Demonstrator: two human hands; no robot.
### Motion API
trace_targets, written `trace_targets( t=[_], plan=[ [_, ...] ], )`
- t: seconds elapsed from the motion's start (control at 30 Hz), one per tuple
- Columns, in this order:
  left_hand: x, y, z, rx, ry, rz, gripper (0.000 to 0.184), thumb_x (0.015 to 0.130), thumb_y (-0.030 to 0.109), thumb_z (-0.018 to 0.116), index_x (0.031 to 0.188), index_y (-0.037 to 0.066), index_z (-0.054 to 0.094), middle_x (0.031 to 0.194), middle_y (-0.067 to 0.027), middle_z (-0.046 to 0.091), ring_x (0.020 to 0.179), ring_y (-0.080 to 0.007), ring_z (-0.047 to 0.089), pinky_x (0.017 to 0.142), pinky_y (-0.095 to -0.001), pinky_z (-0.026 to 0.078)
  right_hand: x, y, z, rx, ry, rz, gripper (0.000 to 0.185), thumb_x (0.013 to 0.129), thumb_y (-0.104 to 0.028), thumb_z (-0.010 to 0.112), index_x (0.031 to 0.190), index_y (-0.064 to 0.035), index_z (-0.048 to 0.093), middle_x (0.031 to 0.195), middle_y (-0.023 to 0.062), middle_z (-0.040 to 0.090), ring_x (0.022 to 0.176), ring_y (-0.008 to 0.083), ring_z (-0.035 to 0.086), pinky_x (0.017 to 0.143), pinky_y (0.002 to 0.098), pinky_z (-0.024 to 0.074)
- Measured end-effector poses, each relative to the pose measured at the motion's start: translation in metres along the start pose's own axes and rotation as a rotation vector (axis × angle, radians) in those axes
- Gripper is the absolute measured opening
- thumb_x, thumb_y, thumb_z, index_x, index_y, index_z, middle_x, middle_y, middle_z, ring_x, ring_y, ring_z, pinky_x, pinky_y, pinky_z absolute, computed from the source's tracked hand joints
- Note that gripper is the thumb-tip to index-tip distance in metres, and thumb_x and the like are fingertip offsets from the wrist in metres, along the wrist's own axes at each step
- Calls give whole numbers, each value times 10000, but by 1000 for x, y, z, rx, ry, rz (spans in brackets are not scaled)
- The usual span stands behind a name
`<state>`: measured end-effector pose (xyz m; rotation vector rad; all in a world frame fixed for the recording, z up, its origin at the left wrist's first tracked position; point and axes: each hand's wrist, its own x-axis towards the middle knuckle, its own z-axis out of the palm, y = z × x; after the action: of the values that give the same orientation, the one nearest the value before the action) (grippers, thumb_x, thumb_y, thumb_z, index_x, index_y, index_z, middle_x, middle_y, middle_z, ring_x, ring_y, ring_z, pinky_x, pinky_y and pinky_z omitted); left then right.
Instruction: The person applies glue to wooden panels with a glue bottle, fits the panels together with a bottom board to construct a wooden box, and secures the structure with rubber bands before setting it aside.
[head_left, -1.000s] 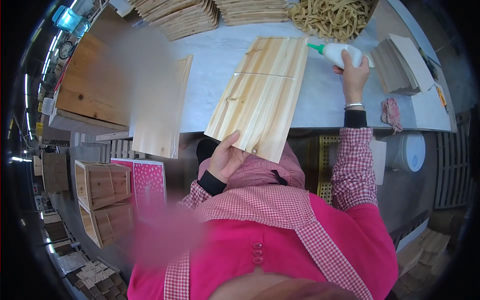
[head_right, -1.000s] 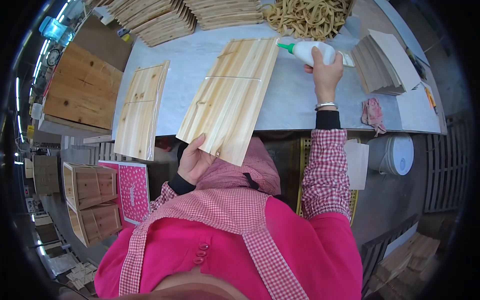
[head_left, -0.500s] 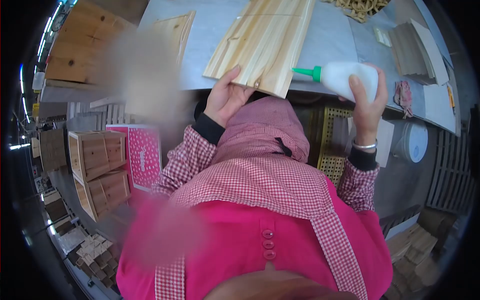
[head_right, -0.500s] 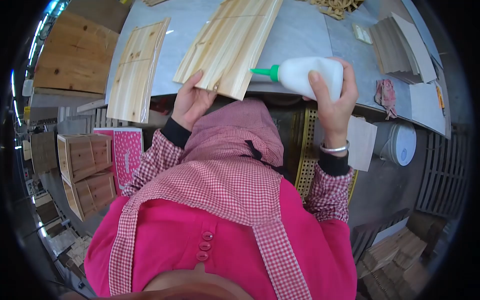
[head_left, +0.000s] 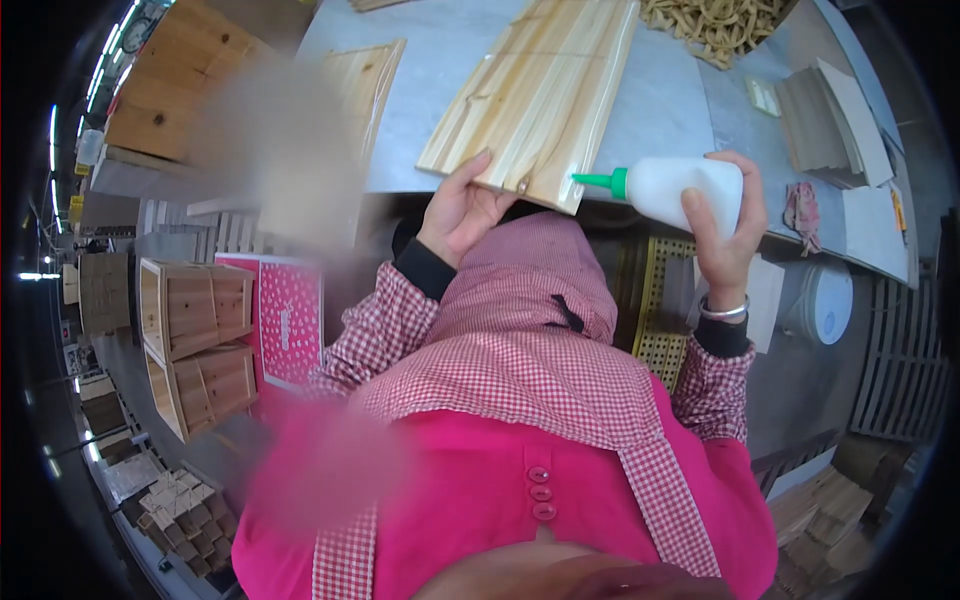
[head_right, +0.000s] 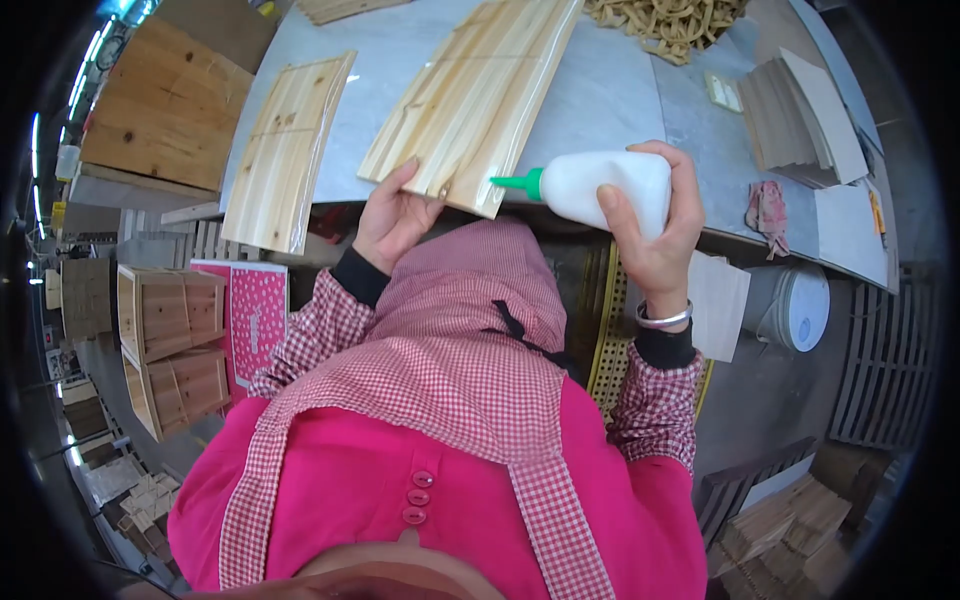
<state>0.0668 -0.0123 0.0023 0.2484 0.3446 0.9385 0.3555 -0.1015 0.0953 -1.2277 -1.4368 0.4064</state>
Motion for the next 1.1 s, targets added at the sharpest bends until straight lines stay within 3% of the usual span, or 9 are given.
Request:
trace_targets(
  t=[0.13, 0.3, 0.4, 0.53, 0.7, 0.83, 0.93, 0.97, 1.1],
  plan=[
    [-11, -3, -4, -35, 4, -19, 437, 979, 129, 497, 1388, 34, 375, 1358, -151, 507, 1233, -281, 528, 975, -443, 499, 36, 42, 3, -43, 154, -34, 356, 834, -148, 728, 1101, -9, 539, 935, 71, 605, 838, 140, 580, 728, 271, 489],
    [-26, -6, -1, 9, 73, -13, 466, 980, 143, 494, 1410, 35, 350, 1373, -149, 495, 1225, -273, 533, 951, -429, 505, 96, 98, 13, 76, 327, -21, 387, 822, -184, 751, 1085, 1, 536, 887, 117, 648, 710, 170, 661, 482, 295, 554],
    [-32, -7, 3, -42, 51, -14, 466, 977, 117, 486, 1404, -1, 342, 1379, -189, 478, 1237, -304, 526, 953, -407, 531, 127, 126, 15, 52, 397, 9, 408, 807, -193, 762, 1076, 13, 536, 886, 133, 652, 698, 186, 664, 484, 299, 553],
    [-36, -7, 0, 10, 59, -42, 477, 972, 145, 512, 1408, 32, 356, 1361, -142, 511, 1213, -270, 545, 953, -422, 509, 155, 147, 17, -28, 474, 16, 428, 793, -215, 767, 1068, 23, 542, 877, 158, 654, 648, 205, 663, 488, 316, 550],
    [-39, -7, 0, 2, 133, -21, 456, 965, 137, 525, 1387, 28, 389, 1337, -140, 533, 1187, -275, 565, 913, -414, 530, 141, 178, 0, -203, 648, 199, 472, 824, -308, 716, 1094, 36, 540, 957, 202, 644, 888, 320, 643, 794, 415, 496],
    [-47, -7, 0, -78, 222, 26, 422, 974, 136, 507, 1367, 17, 410, 1311, -149, 549, 1179, -288, 570, 868, -423, 559, 89, 183, -44, -114, 785, 223, 464, 820, -276, 694, 1082, 57, 505, 1067, 228, 583, 986, 341, 575, 882, 427, 434],
    [-52, 1, -6, -160, 190, 35, 393, 987, 120, 475, 1357, 6, 408, 1309, -177, 540, 1185, -303, 567, 904, -453, 564, 58, 187, -82, -506, 903, 135, 504, 785, -249, 737, 1114, 36, 483, 998, 193, 572, 899, 334, 585, 830, 428, 451],
    [-52, 3, -8, -161, 184, 23, 393, 987, 120, 475, 1357, 6, 408, 1309, -177, 540, 1185, -303, 567, 904, -453, 564, 53, 177, -92, -469, 866, 267, 517, 761, -233, 722, 1097, 48, 448, 1009, 204, 539, 942, 362, 549, 881, 430, 425],
    [-42, 5, -1, -173, 153, 60, 397, 986, 118, 474, 1357, 0, 394, 1314, -183, 531, 1181, -312, 567, 913, -452, 565, 45, 200, -117, -717, 731, 263, 440, 755, -215, 720, 1033, 31, 485, 951, 222, 555, 895, 376, 552, 830, 430, 430]
  ],
)
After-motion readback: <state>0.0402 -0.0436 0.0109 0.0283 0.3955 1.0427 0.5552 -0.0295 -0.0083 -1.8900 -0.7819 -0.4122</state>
